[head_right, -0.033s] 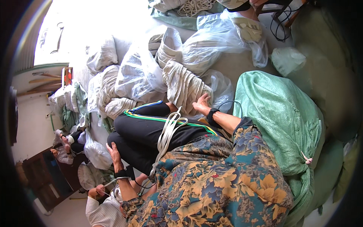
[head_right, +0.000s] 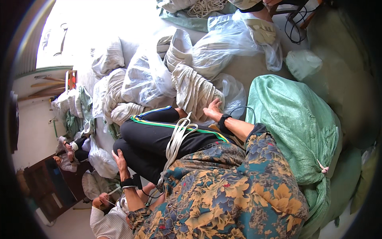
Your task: The person is lacing white sneakers in a shoe manufacturing environment.
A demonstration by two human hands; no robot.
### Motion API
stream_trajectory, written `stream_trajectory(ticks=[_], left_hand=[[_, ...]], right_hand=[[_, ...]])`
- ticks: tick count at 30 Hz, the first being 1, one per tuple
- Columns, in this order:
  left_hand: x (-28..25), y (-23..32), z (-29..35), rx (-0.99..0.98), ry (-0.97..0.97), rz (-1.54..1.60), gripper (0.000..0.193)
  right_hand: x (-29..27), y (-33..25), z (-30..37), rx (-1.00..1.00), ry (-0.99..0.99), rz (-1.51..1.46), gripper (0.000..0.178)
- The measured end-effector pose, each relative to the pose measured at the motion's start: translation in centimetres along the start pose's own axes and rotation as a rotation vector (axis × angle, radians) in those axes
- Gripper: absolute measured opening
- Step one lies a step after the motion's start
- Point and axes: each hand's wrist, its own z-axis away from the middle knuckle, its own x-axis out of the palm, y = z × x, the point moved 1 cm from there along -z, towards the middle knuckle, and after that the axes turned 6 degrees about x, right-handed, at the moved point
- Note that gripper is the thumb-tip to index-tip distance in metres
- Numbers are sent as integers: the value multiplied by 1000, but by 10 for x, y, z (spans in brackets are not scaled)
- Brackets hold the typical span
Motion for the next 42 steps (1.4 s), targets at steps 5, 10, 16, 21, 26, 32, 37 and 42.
stream_trajectory(ticks=[5, 10, 16, 21, 26, 32, 37, 42], left_hand=[[1, 16, 8, -15, 1, -32, 74], [1, 0, 3, 6, 12, -10, 74], [2, -12, -1, 10, 9, 49, 75], [2, -13, 0, 27, 4, 64, 74], [1, -11, 3, 42, 8, 69, 74], [2, -18, 2, 55, 25, 46, 73], [0, -30, -1, 75, 40, 61, 72], [2, -29, 1, 100, 31, 125, 72]], right_hand=[[-5, 5, 3, -77, 20, 109, 100], [-6, 0, 3, -77, 8, 93, 99], [-9, 0, -9, 51, 23, 75, 94], [-11, -1, -9, 21, 17, 168, 90], [-18, -6, -8, -27, 12, 217, 85], [-19, 1, 1, -213, 132, 261, 75], [-32, -10, 3, -259, 5, 438, 69], [-33, -1, -8, -401, 110, 509, 57]])
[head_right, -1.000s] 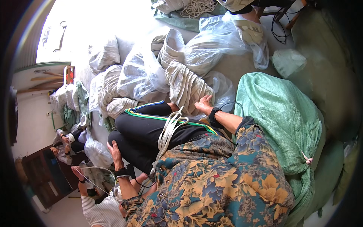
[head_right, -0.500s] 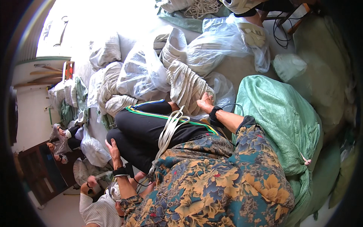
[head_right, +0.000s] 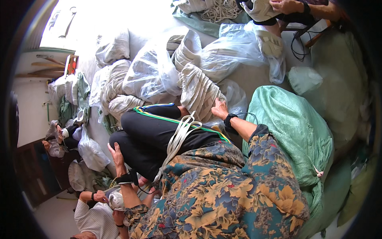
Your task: The person is lacing white sneakers in a shoe manufacturing environment.
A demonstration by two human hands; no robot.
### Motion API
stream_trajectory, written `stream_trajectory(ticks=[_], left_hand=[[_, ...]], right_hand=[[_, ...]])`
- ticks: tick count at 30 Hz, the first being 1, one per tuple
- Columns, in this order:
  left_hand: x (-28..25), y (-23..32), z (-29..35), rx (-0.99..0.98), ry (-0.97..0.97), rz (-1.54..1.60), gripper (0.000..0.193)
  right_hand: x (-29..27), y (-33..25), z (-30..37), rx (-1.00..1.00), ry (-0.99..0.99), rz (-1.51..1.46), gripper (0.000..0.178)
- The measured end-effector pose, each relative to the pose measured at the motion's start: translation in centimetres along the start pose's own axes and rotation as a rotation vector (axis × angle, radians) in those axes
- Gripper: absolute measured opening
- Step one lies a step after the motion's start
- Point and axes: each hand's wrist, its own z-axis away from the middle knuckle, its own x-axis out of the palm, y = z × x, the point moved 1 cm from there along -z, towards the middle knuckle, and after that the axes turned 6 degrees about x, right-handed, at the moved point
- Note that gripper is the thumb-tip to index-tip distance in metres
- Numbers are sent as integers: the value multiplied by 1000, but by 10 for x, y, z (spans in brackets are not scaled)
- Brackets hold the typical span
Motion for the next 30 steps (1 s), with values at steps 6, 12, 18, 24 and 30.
stream_trajectory(ticks=[6, 12, 18, 24, 30], left_hand=[[-1, -3, 6, -1, 28, 1, 75], [0, 9, 14, 54, 33, -44, 77], [1, 27, 23, 44, 41, -58, 74], [-1, 26, 25, 51, 40, -37, 73], [-2, 29, 29, 34, 45, -24, 72]], right_hand=[[-5, -18, -8, -20, 106, 91, 58], [-10, -41, -23, 168, 37, 89, 65], [-4, -43, -22, 186, 264, 179, 57], [-11, -44, -26, 258, 228, 195, 58], [-15, -61, -22, 341, 60, -101, 81]])
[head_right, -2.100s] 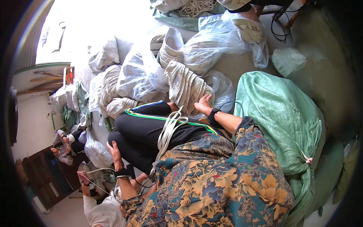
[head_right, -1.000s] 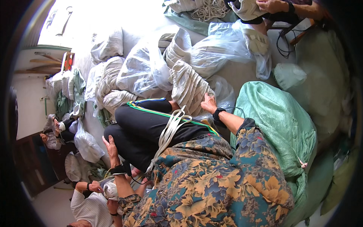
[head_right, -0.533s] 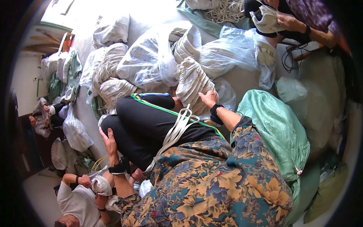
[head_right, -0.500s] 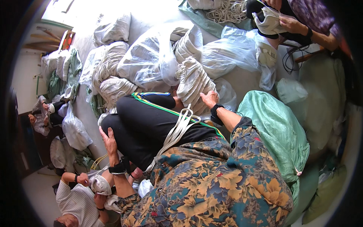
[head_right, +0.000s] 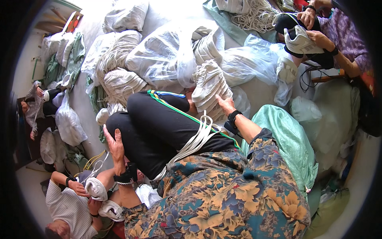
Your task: The person is lacing white sneakers in a shoe manufacturing environment.
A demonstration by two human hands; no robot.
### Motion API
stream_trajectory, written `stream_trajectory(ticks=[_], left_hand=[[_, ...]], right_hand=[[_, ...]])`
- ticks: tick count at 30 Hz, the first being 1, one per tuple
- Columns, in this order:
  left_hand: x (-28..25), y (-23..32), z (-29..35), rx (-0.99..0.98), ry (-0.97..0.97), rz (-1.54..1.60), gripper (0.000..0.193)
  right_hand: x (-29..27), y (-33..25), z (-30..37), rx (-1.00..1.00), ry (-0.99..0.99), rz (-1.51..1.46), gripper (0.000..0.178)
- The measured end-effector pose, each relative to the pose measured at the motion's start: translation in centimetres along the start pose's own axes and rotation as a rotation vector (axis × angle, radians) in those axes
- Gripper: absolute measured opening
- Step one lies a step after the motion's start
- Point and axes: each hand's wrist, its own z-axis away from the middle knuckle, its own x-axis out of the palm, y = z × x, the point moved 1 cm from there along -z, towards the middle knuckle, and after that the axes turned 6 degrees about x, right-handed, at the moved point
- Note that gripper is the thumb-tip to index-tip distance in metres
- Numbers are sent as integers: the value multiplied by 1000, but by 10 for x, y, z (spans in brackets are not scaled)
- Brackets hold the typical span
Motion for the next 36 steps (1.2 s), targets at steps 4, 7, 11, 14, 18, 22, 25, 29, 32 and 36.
stream_trajectory(ticks=[4, 7, 11, 14, 18, 22, 25, 29, 32, 36], left_hand=[[0, -1, 1, 20, 20, -13, 70], [-2, -5, 1, 30, 16, -19, 70], [-2, 0, 0, 30, 1, 20, 71], [-2, 4, 0, 27, 4, 38, 73], [-3, 1, 0, 20, 5, 8, 72], [0, 3, -1, 30, -5, -14, 70], [4, 10, -5, 26, -24, 4, 68], [-2, 7, -3, 2, -6, -14, 66], [4, 1, -10, 14, -32, -8, 66], [7, 1, -11, 31, -15, -33, 66]], right_hand=[[7, -1, -10, 18, 44, 120, 84], [11, -7, -5, 41, 101, 213, 82], [12, -2, -5, 63, 134, 166, 79], [12, 16, -20, -10, 185, 74, 70], [3, 30, -29, 33, 26, -37, 44], [-11, 25, -19, -86, 131, -139, 37], [-25, 45, -35, -10, 79, -321, 44], [-25, 64, -42, 243, -35, -615, 18], [-16, 104, -62, 430, -108, -830, 21], [4, 130, -70, 633, -173, -1057, 37]])
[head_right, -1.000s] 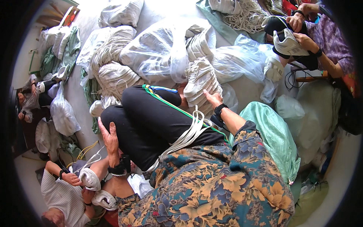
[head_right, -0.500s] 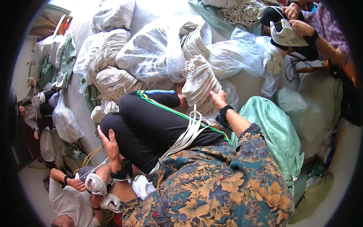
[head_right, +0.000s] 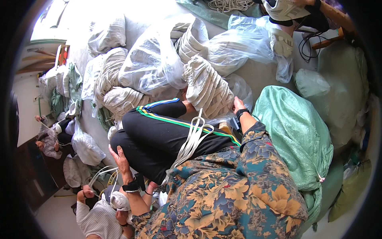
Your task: The person is lacing white sneakers in a shoe manufacturing environment.
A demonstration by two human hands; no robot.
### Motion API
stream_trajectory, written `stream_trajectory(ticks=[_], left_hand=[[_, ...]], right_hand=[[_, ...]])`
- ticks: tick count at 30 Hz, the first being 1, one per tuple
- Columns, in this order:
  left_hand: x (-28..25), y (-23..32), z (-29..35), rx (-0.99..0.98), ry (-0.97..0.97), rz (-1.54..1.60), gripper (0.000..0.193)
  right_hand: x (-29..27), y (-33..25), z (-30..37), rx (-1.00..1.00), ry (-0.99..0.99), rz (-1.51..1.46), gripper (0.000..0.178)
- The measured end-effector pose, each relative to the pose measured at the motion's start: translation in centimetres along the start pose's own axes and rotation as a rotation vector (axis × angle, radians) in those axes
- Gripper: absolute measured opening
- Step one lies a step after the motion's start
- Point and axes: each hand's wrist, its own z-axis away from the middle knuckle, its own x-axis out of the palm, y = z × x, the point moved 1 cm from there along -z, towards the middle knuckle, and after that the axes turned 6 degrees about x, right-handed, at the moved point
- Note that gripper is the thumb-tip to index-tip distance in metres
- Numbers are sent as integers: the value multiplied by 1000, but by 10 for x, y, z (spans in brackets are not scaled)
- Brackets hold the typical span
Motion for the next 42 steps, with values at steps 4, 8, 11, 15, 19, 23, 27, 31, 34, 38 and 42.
stream_trajectory(ticks=[4, 8, 11, 15, 19, 23, 27, 31, 34, 38, 42], left_hand=[[-3, -6, -1, -24, -14, -1, 66], [-4, -5, -3, -42, -3, -39, 67], [-2, -7, -7, -29, -10, -22, 68], [-1, -4, -11, -25, -20, -74, 67], [1, 3, -12, -25, -18, -93, 68], [5, 20, -11, -59, -64, -17, 69], [4, 12, -11, -70, -56, 17, 70], [9, 6, -12, -17, -51, 4, 71], [10, -1, -12, -11, -45, 39, 72], [12, -3, -10, -1, -7, 26, 68], [8, -5, -7, -22, -12, 38, 70]], right_hand=[[4, 13, -2, 47, -121, -116, 52], [-4, 25, 6, 12, -223, -207, 52], [-4, 26, 8, 61, -427, -176, 45], [-9, 25, 3, 32, -505, -259, 41], [-19, 31, -5, 0, -605, -333, 35], [-23, 34, 0, -104, -642, -288, 31], [-16, 31, 39, -167, -590, -166, 26], [-19, 24, 34, -232, -608, 29, 22], [-13, 24, 46, -292, -471, 132, 20], [-23, 33, 49, -298, -503, 43, 25], [-30, 34, 33, -261, -528, 1, 37]])
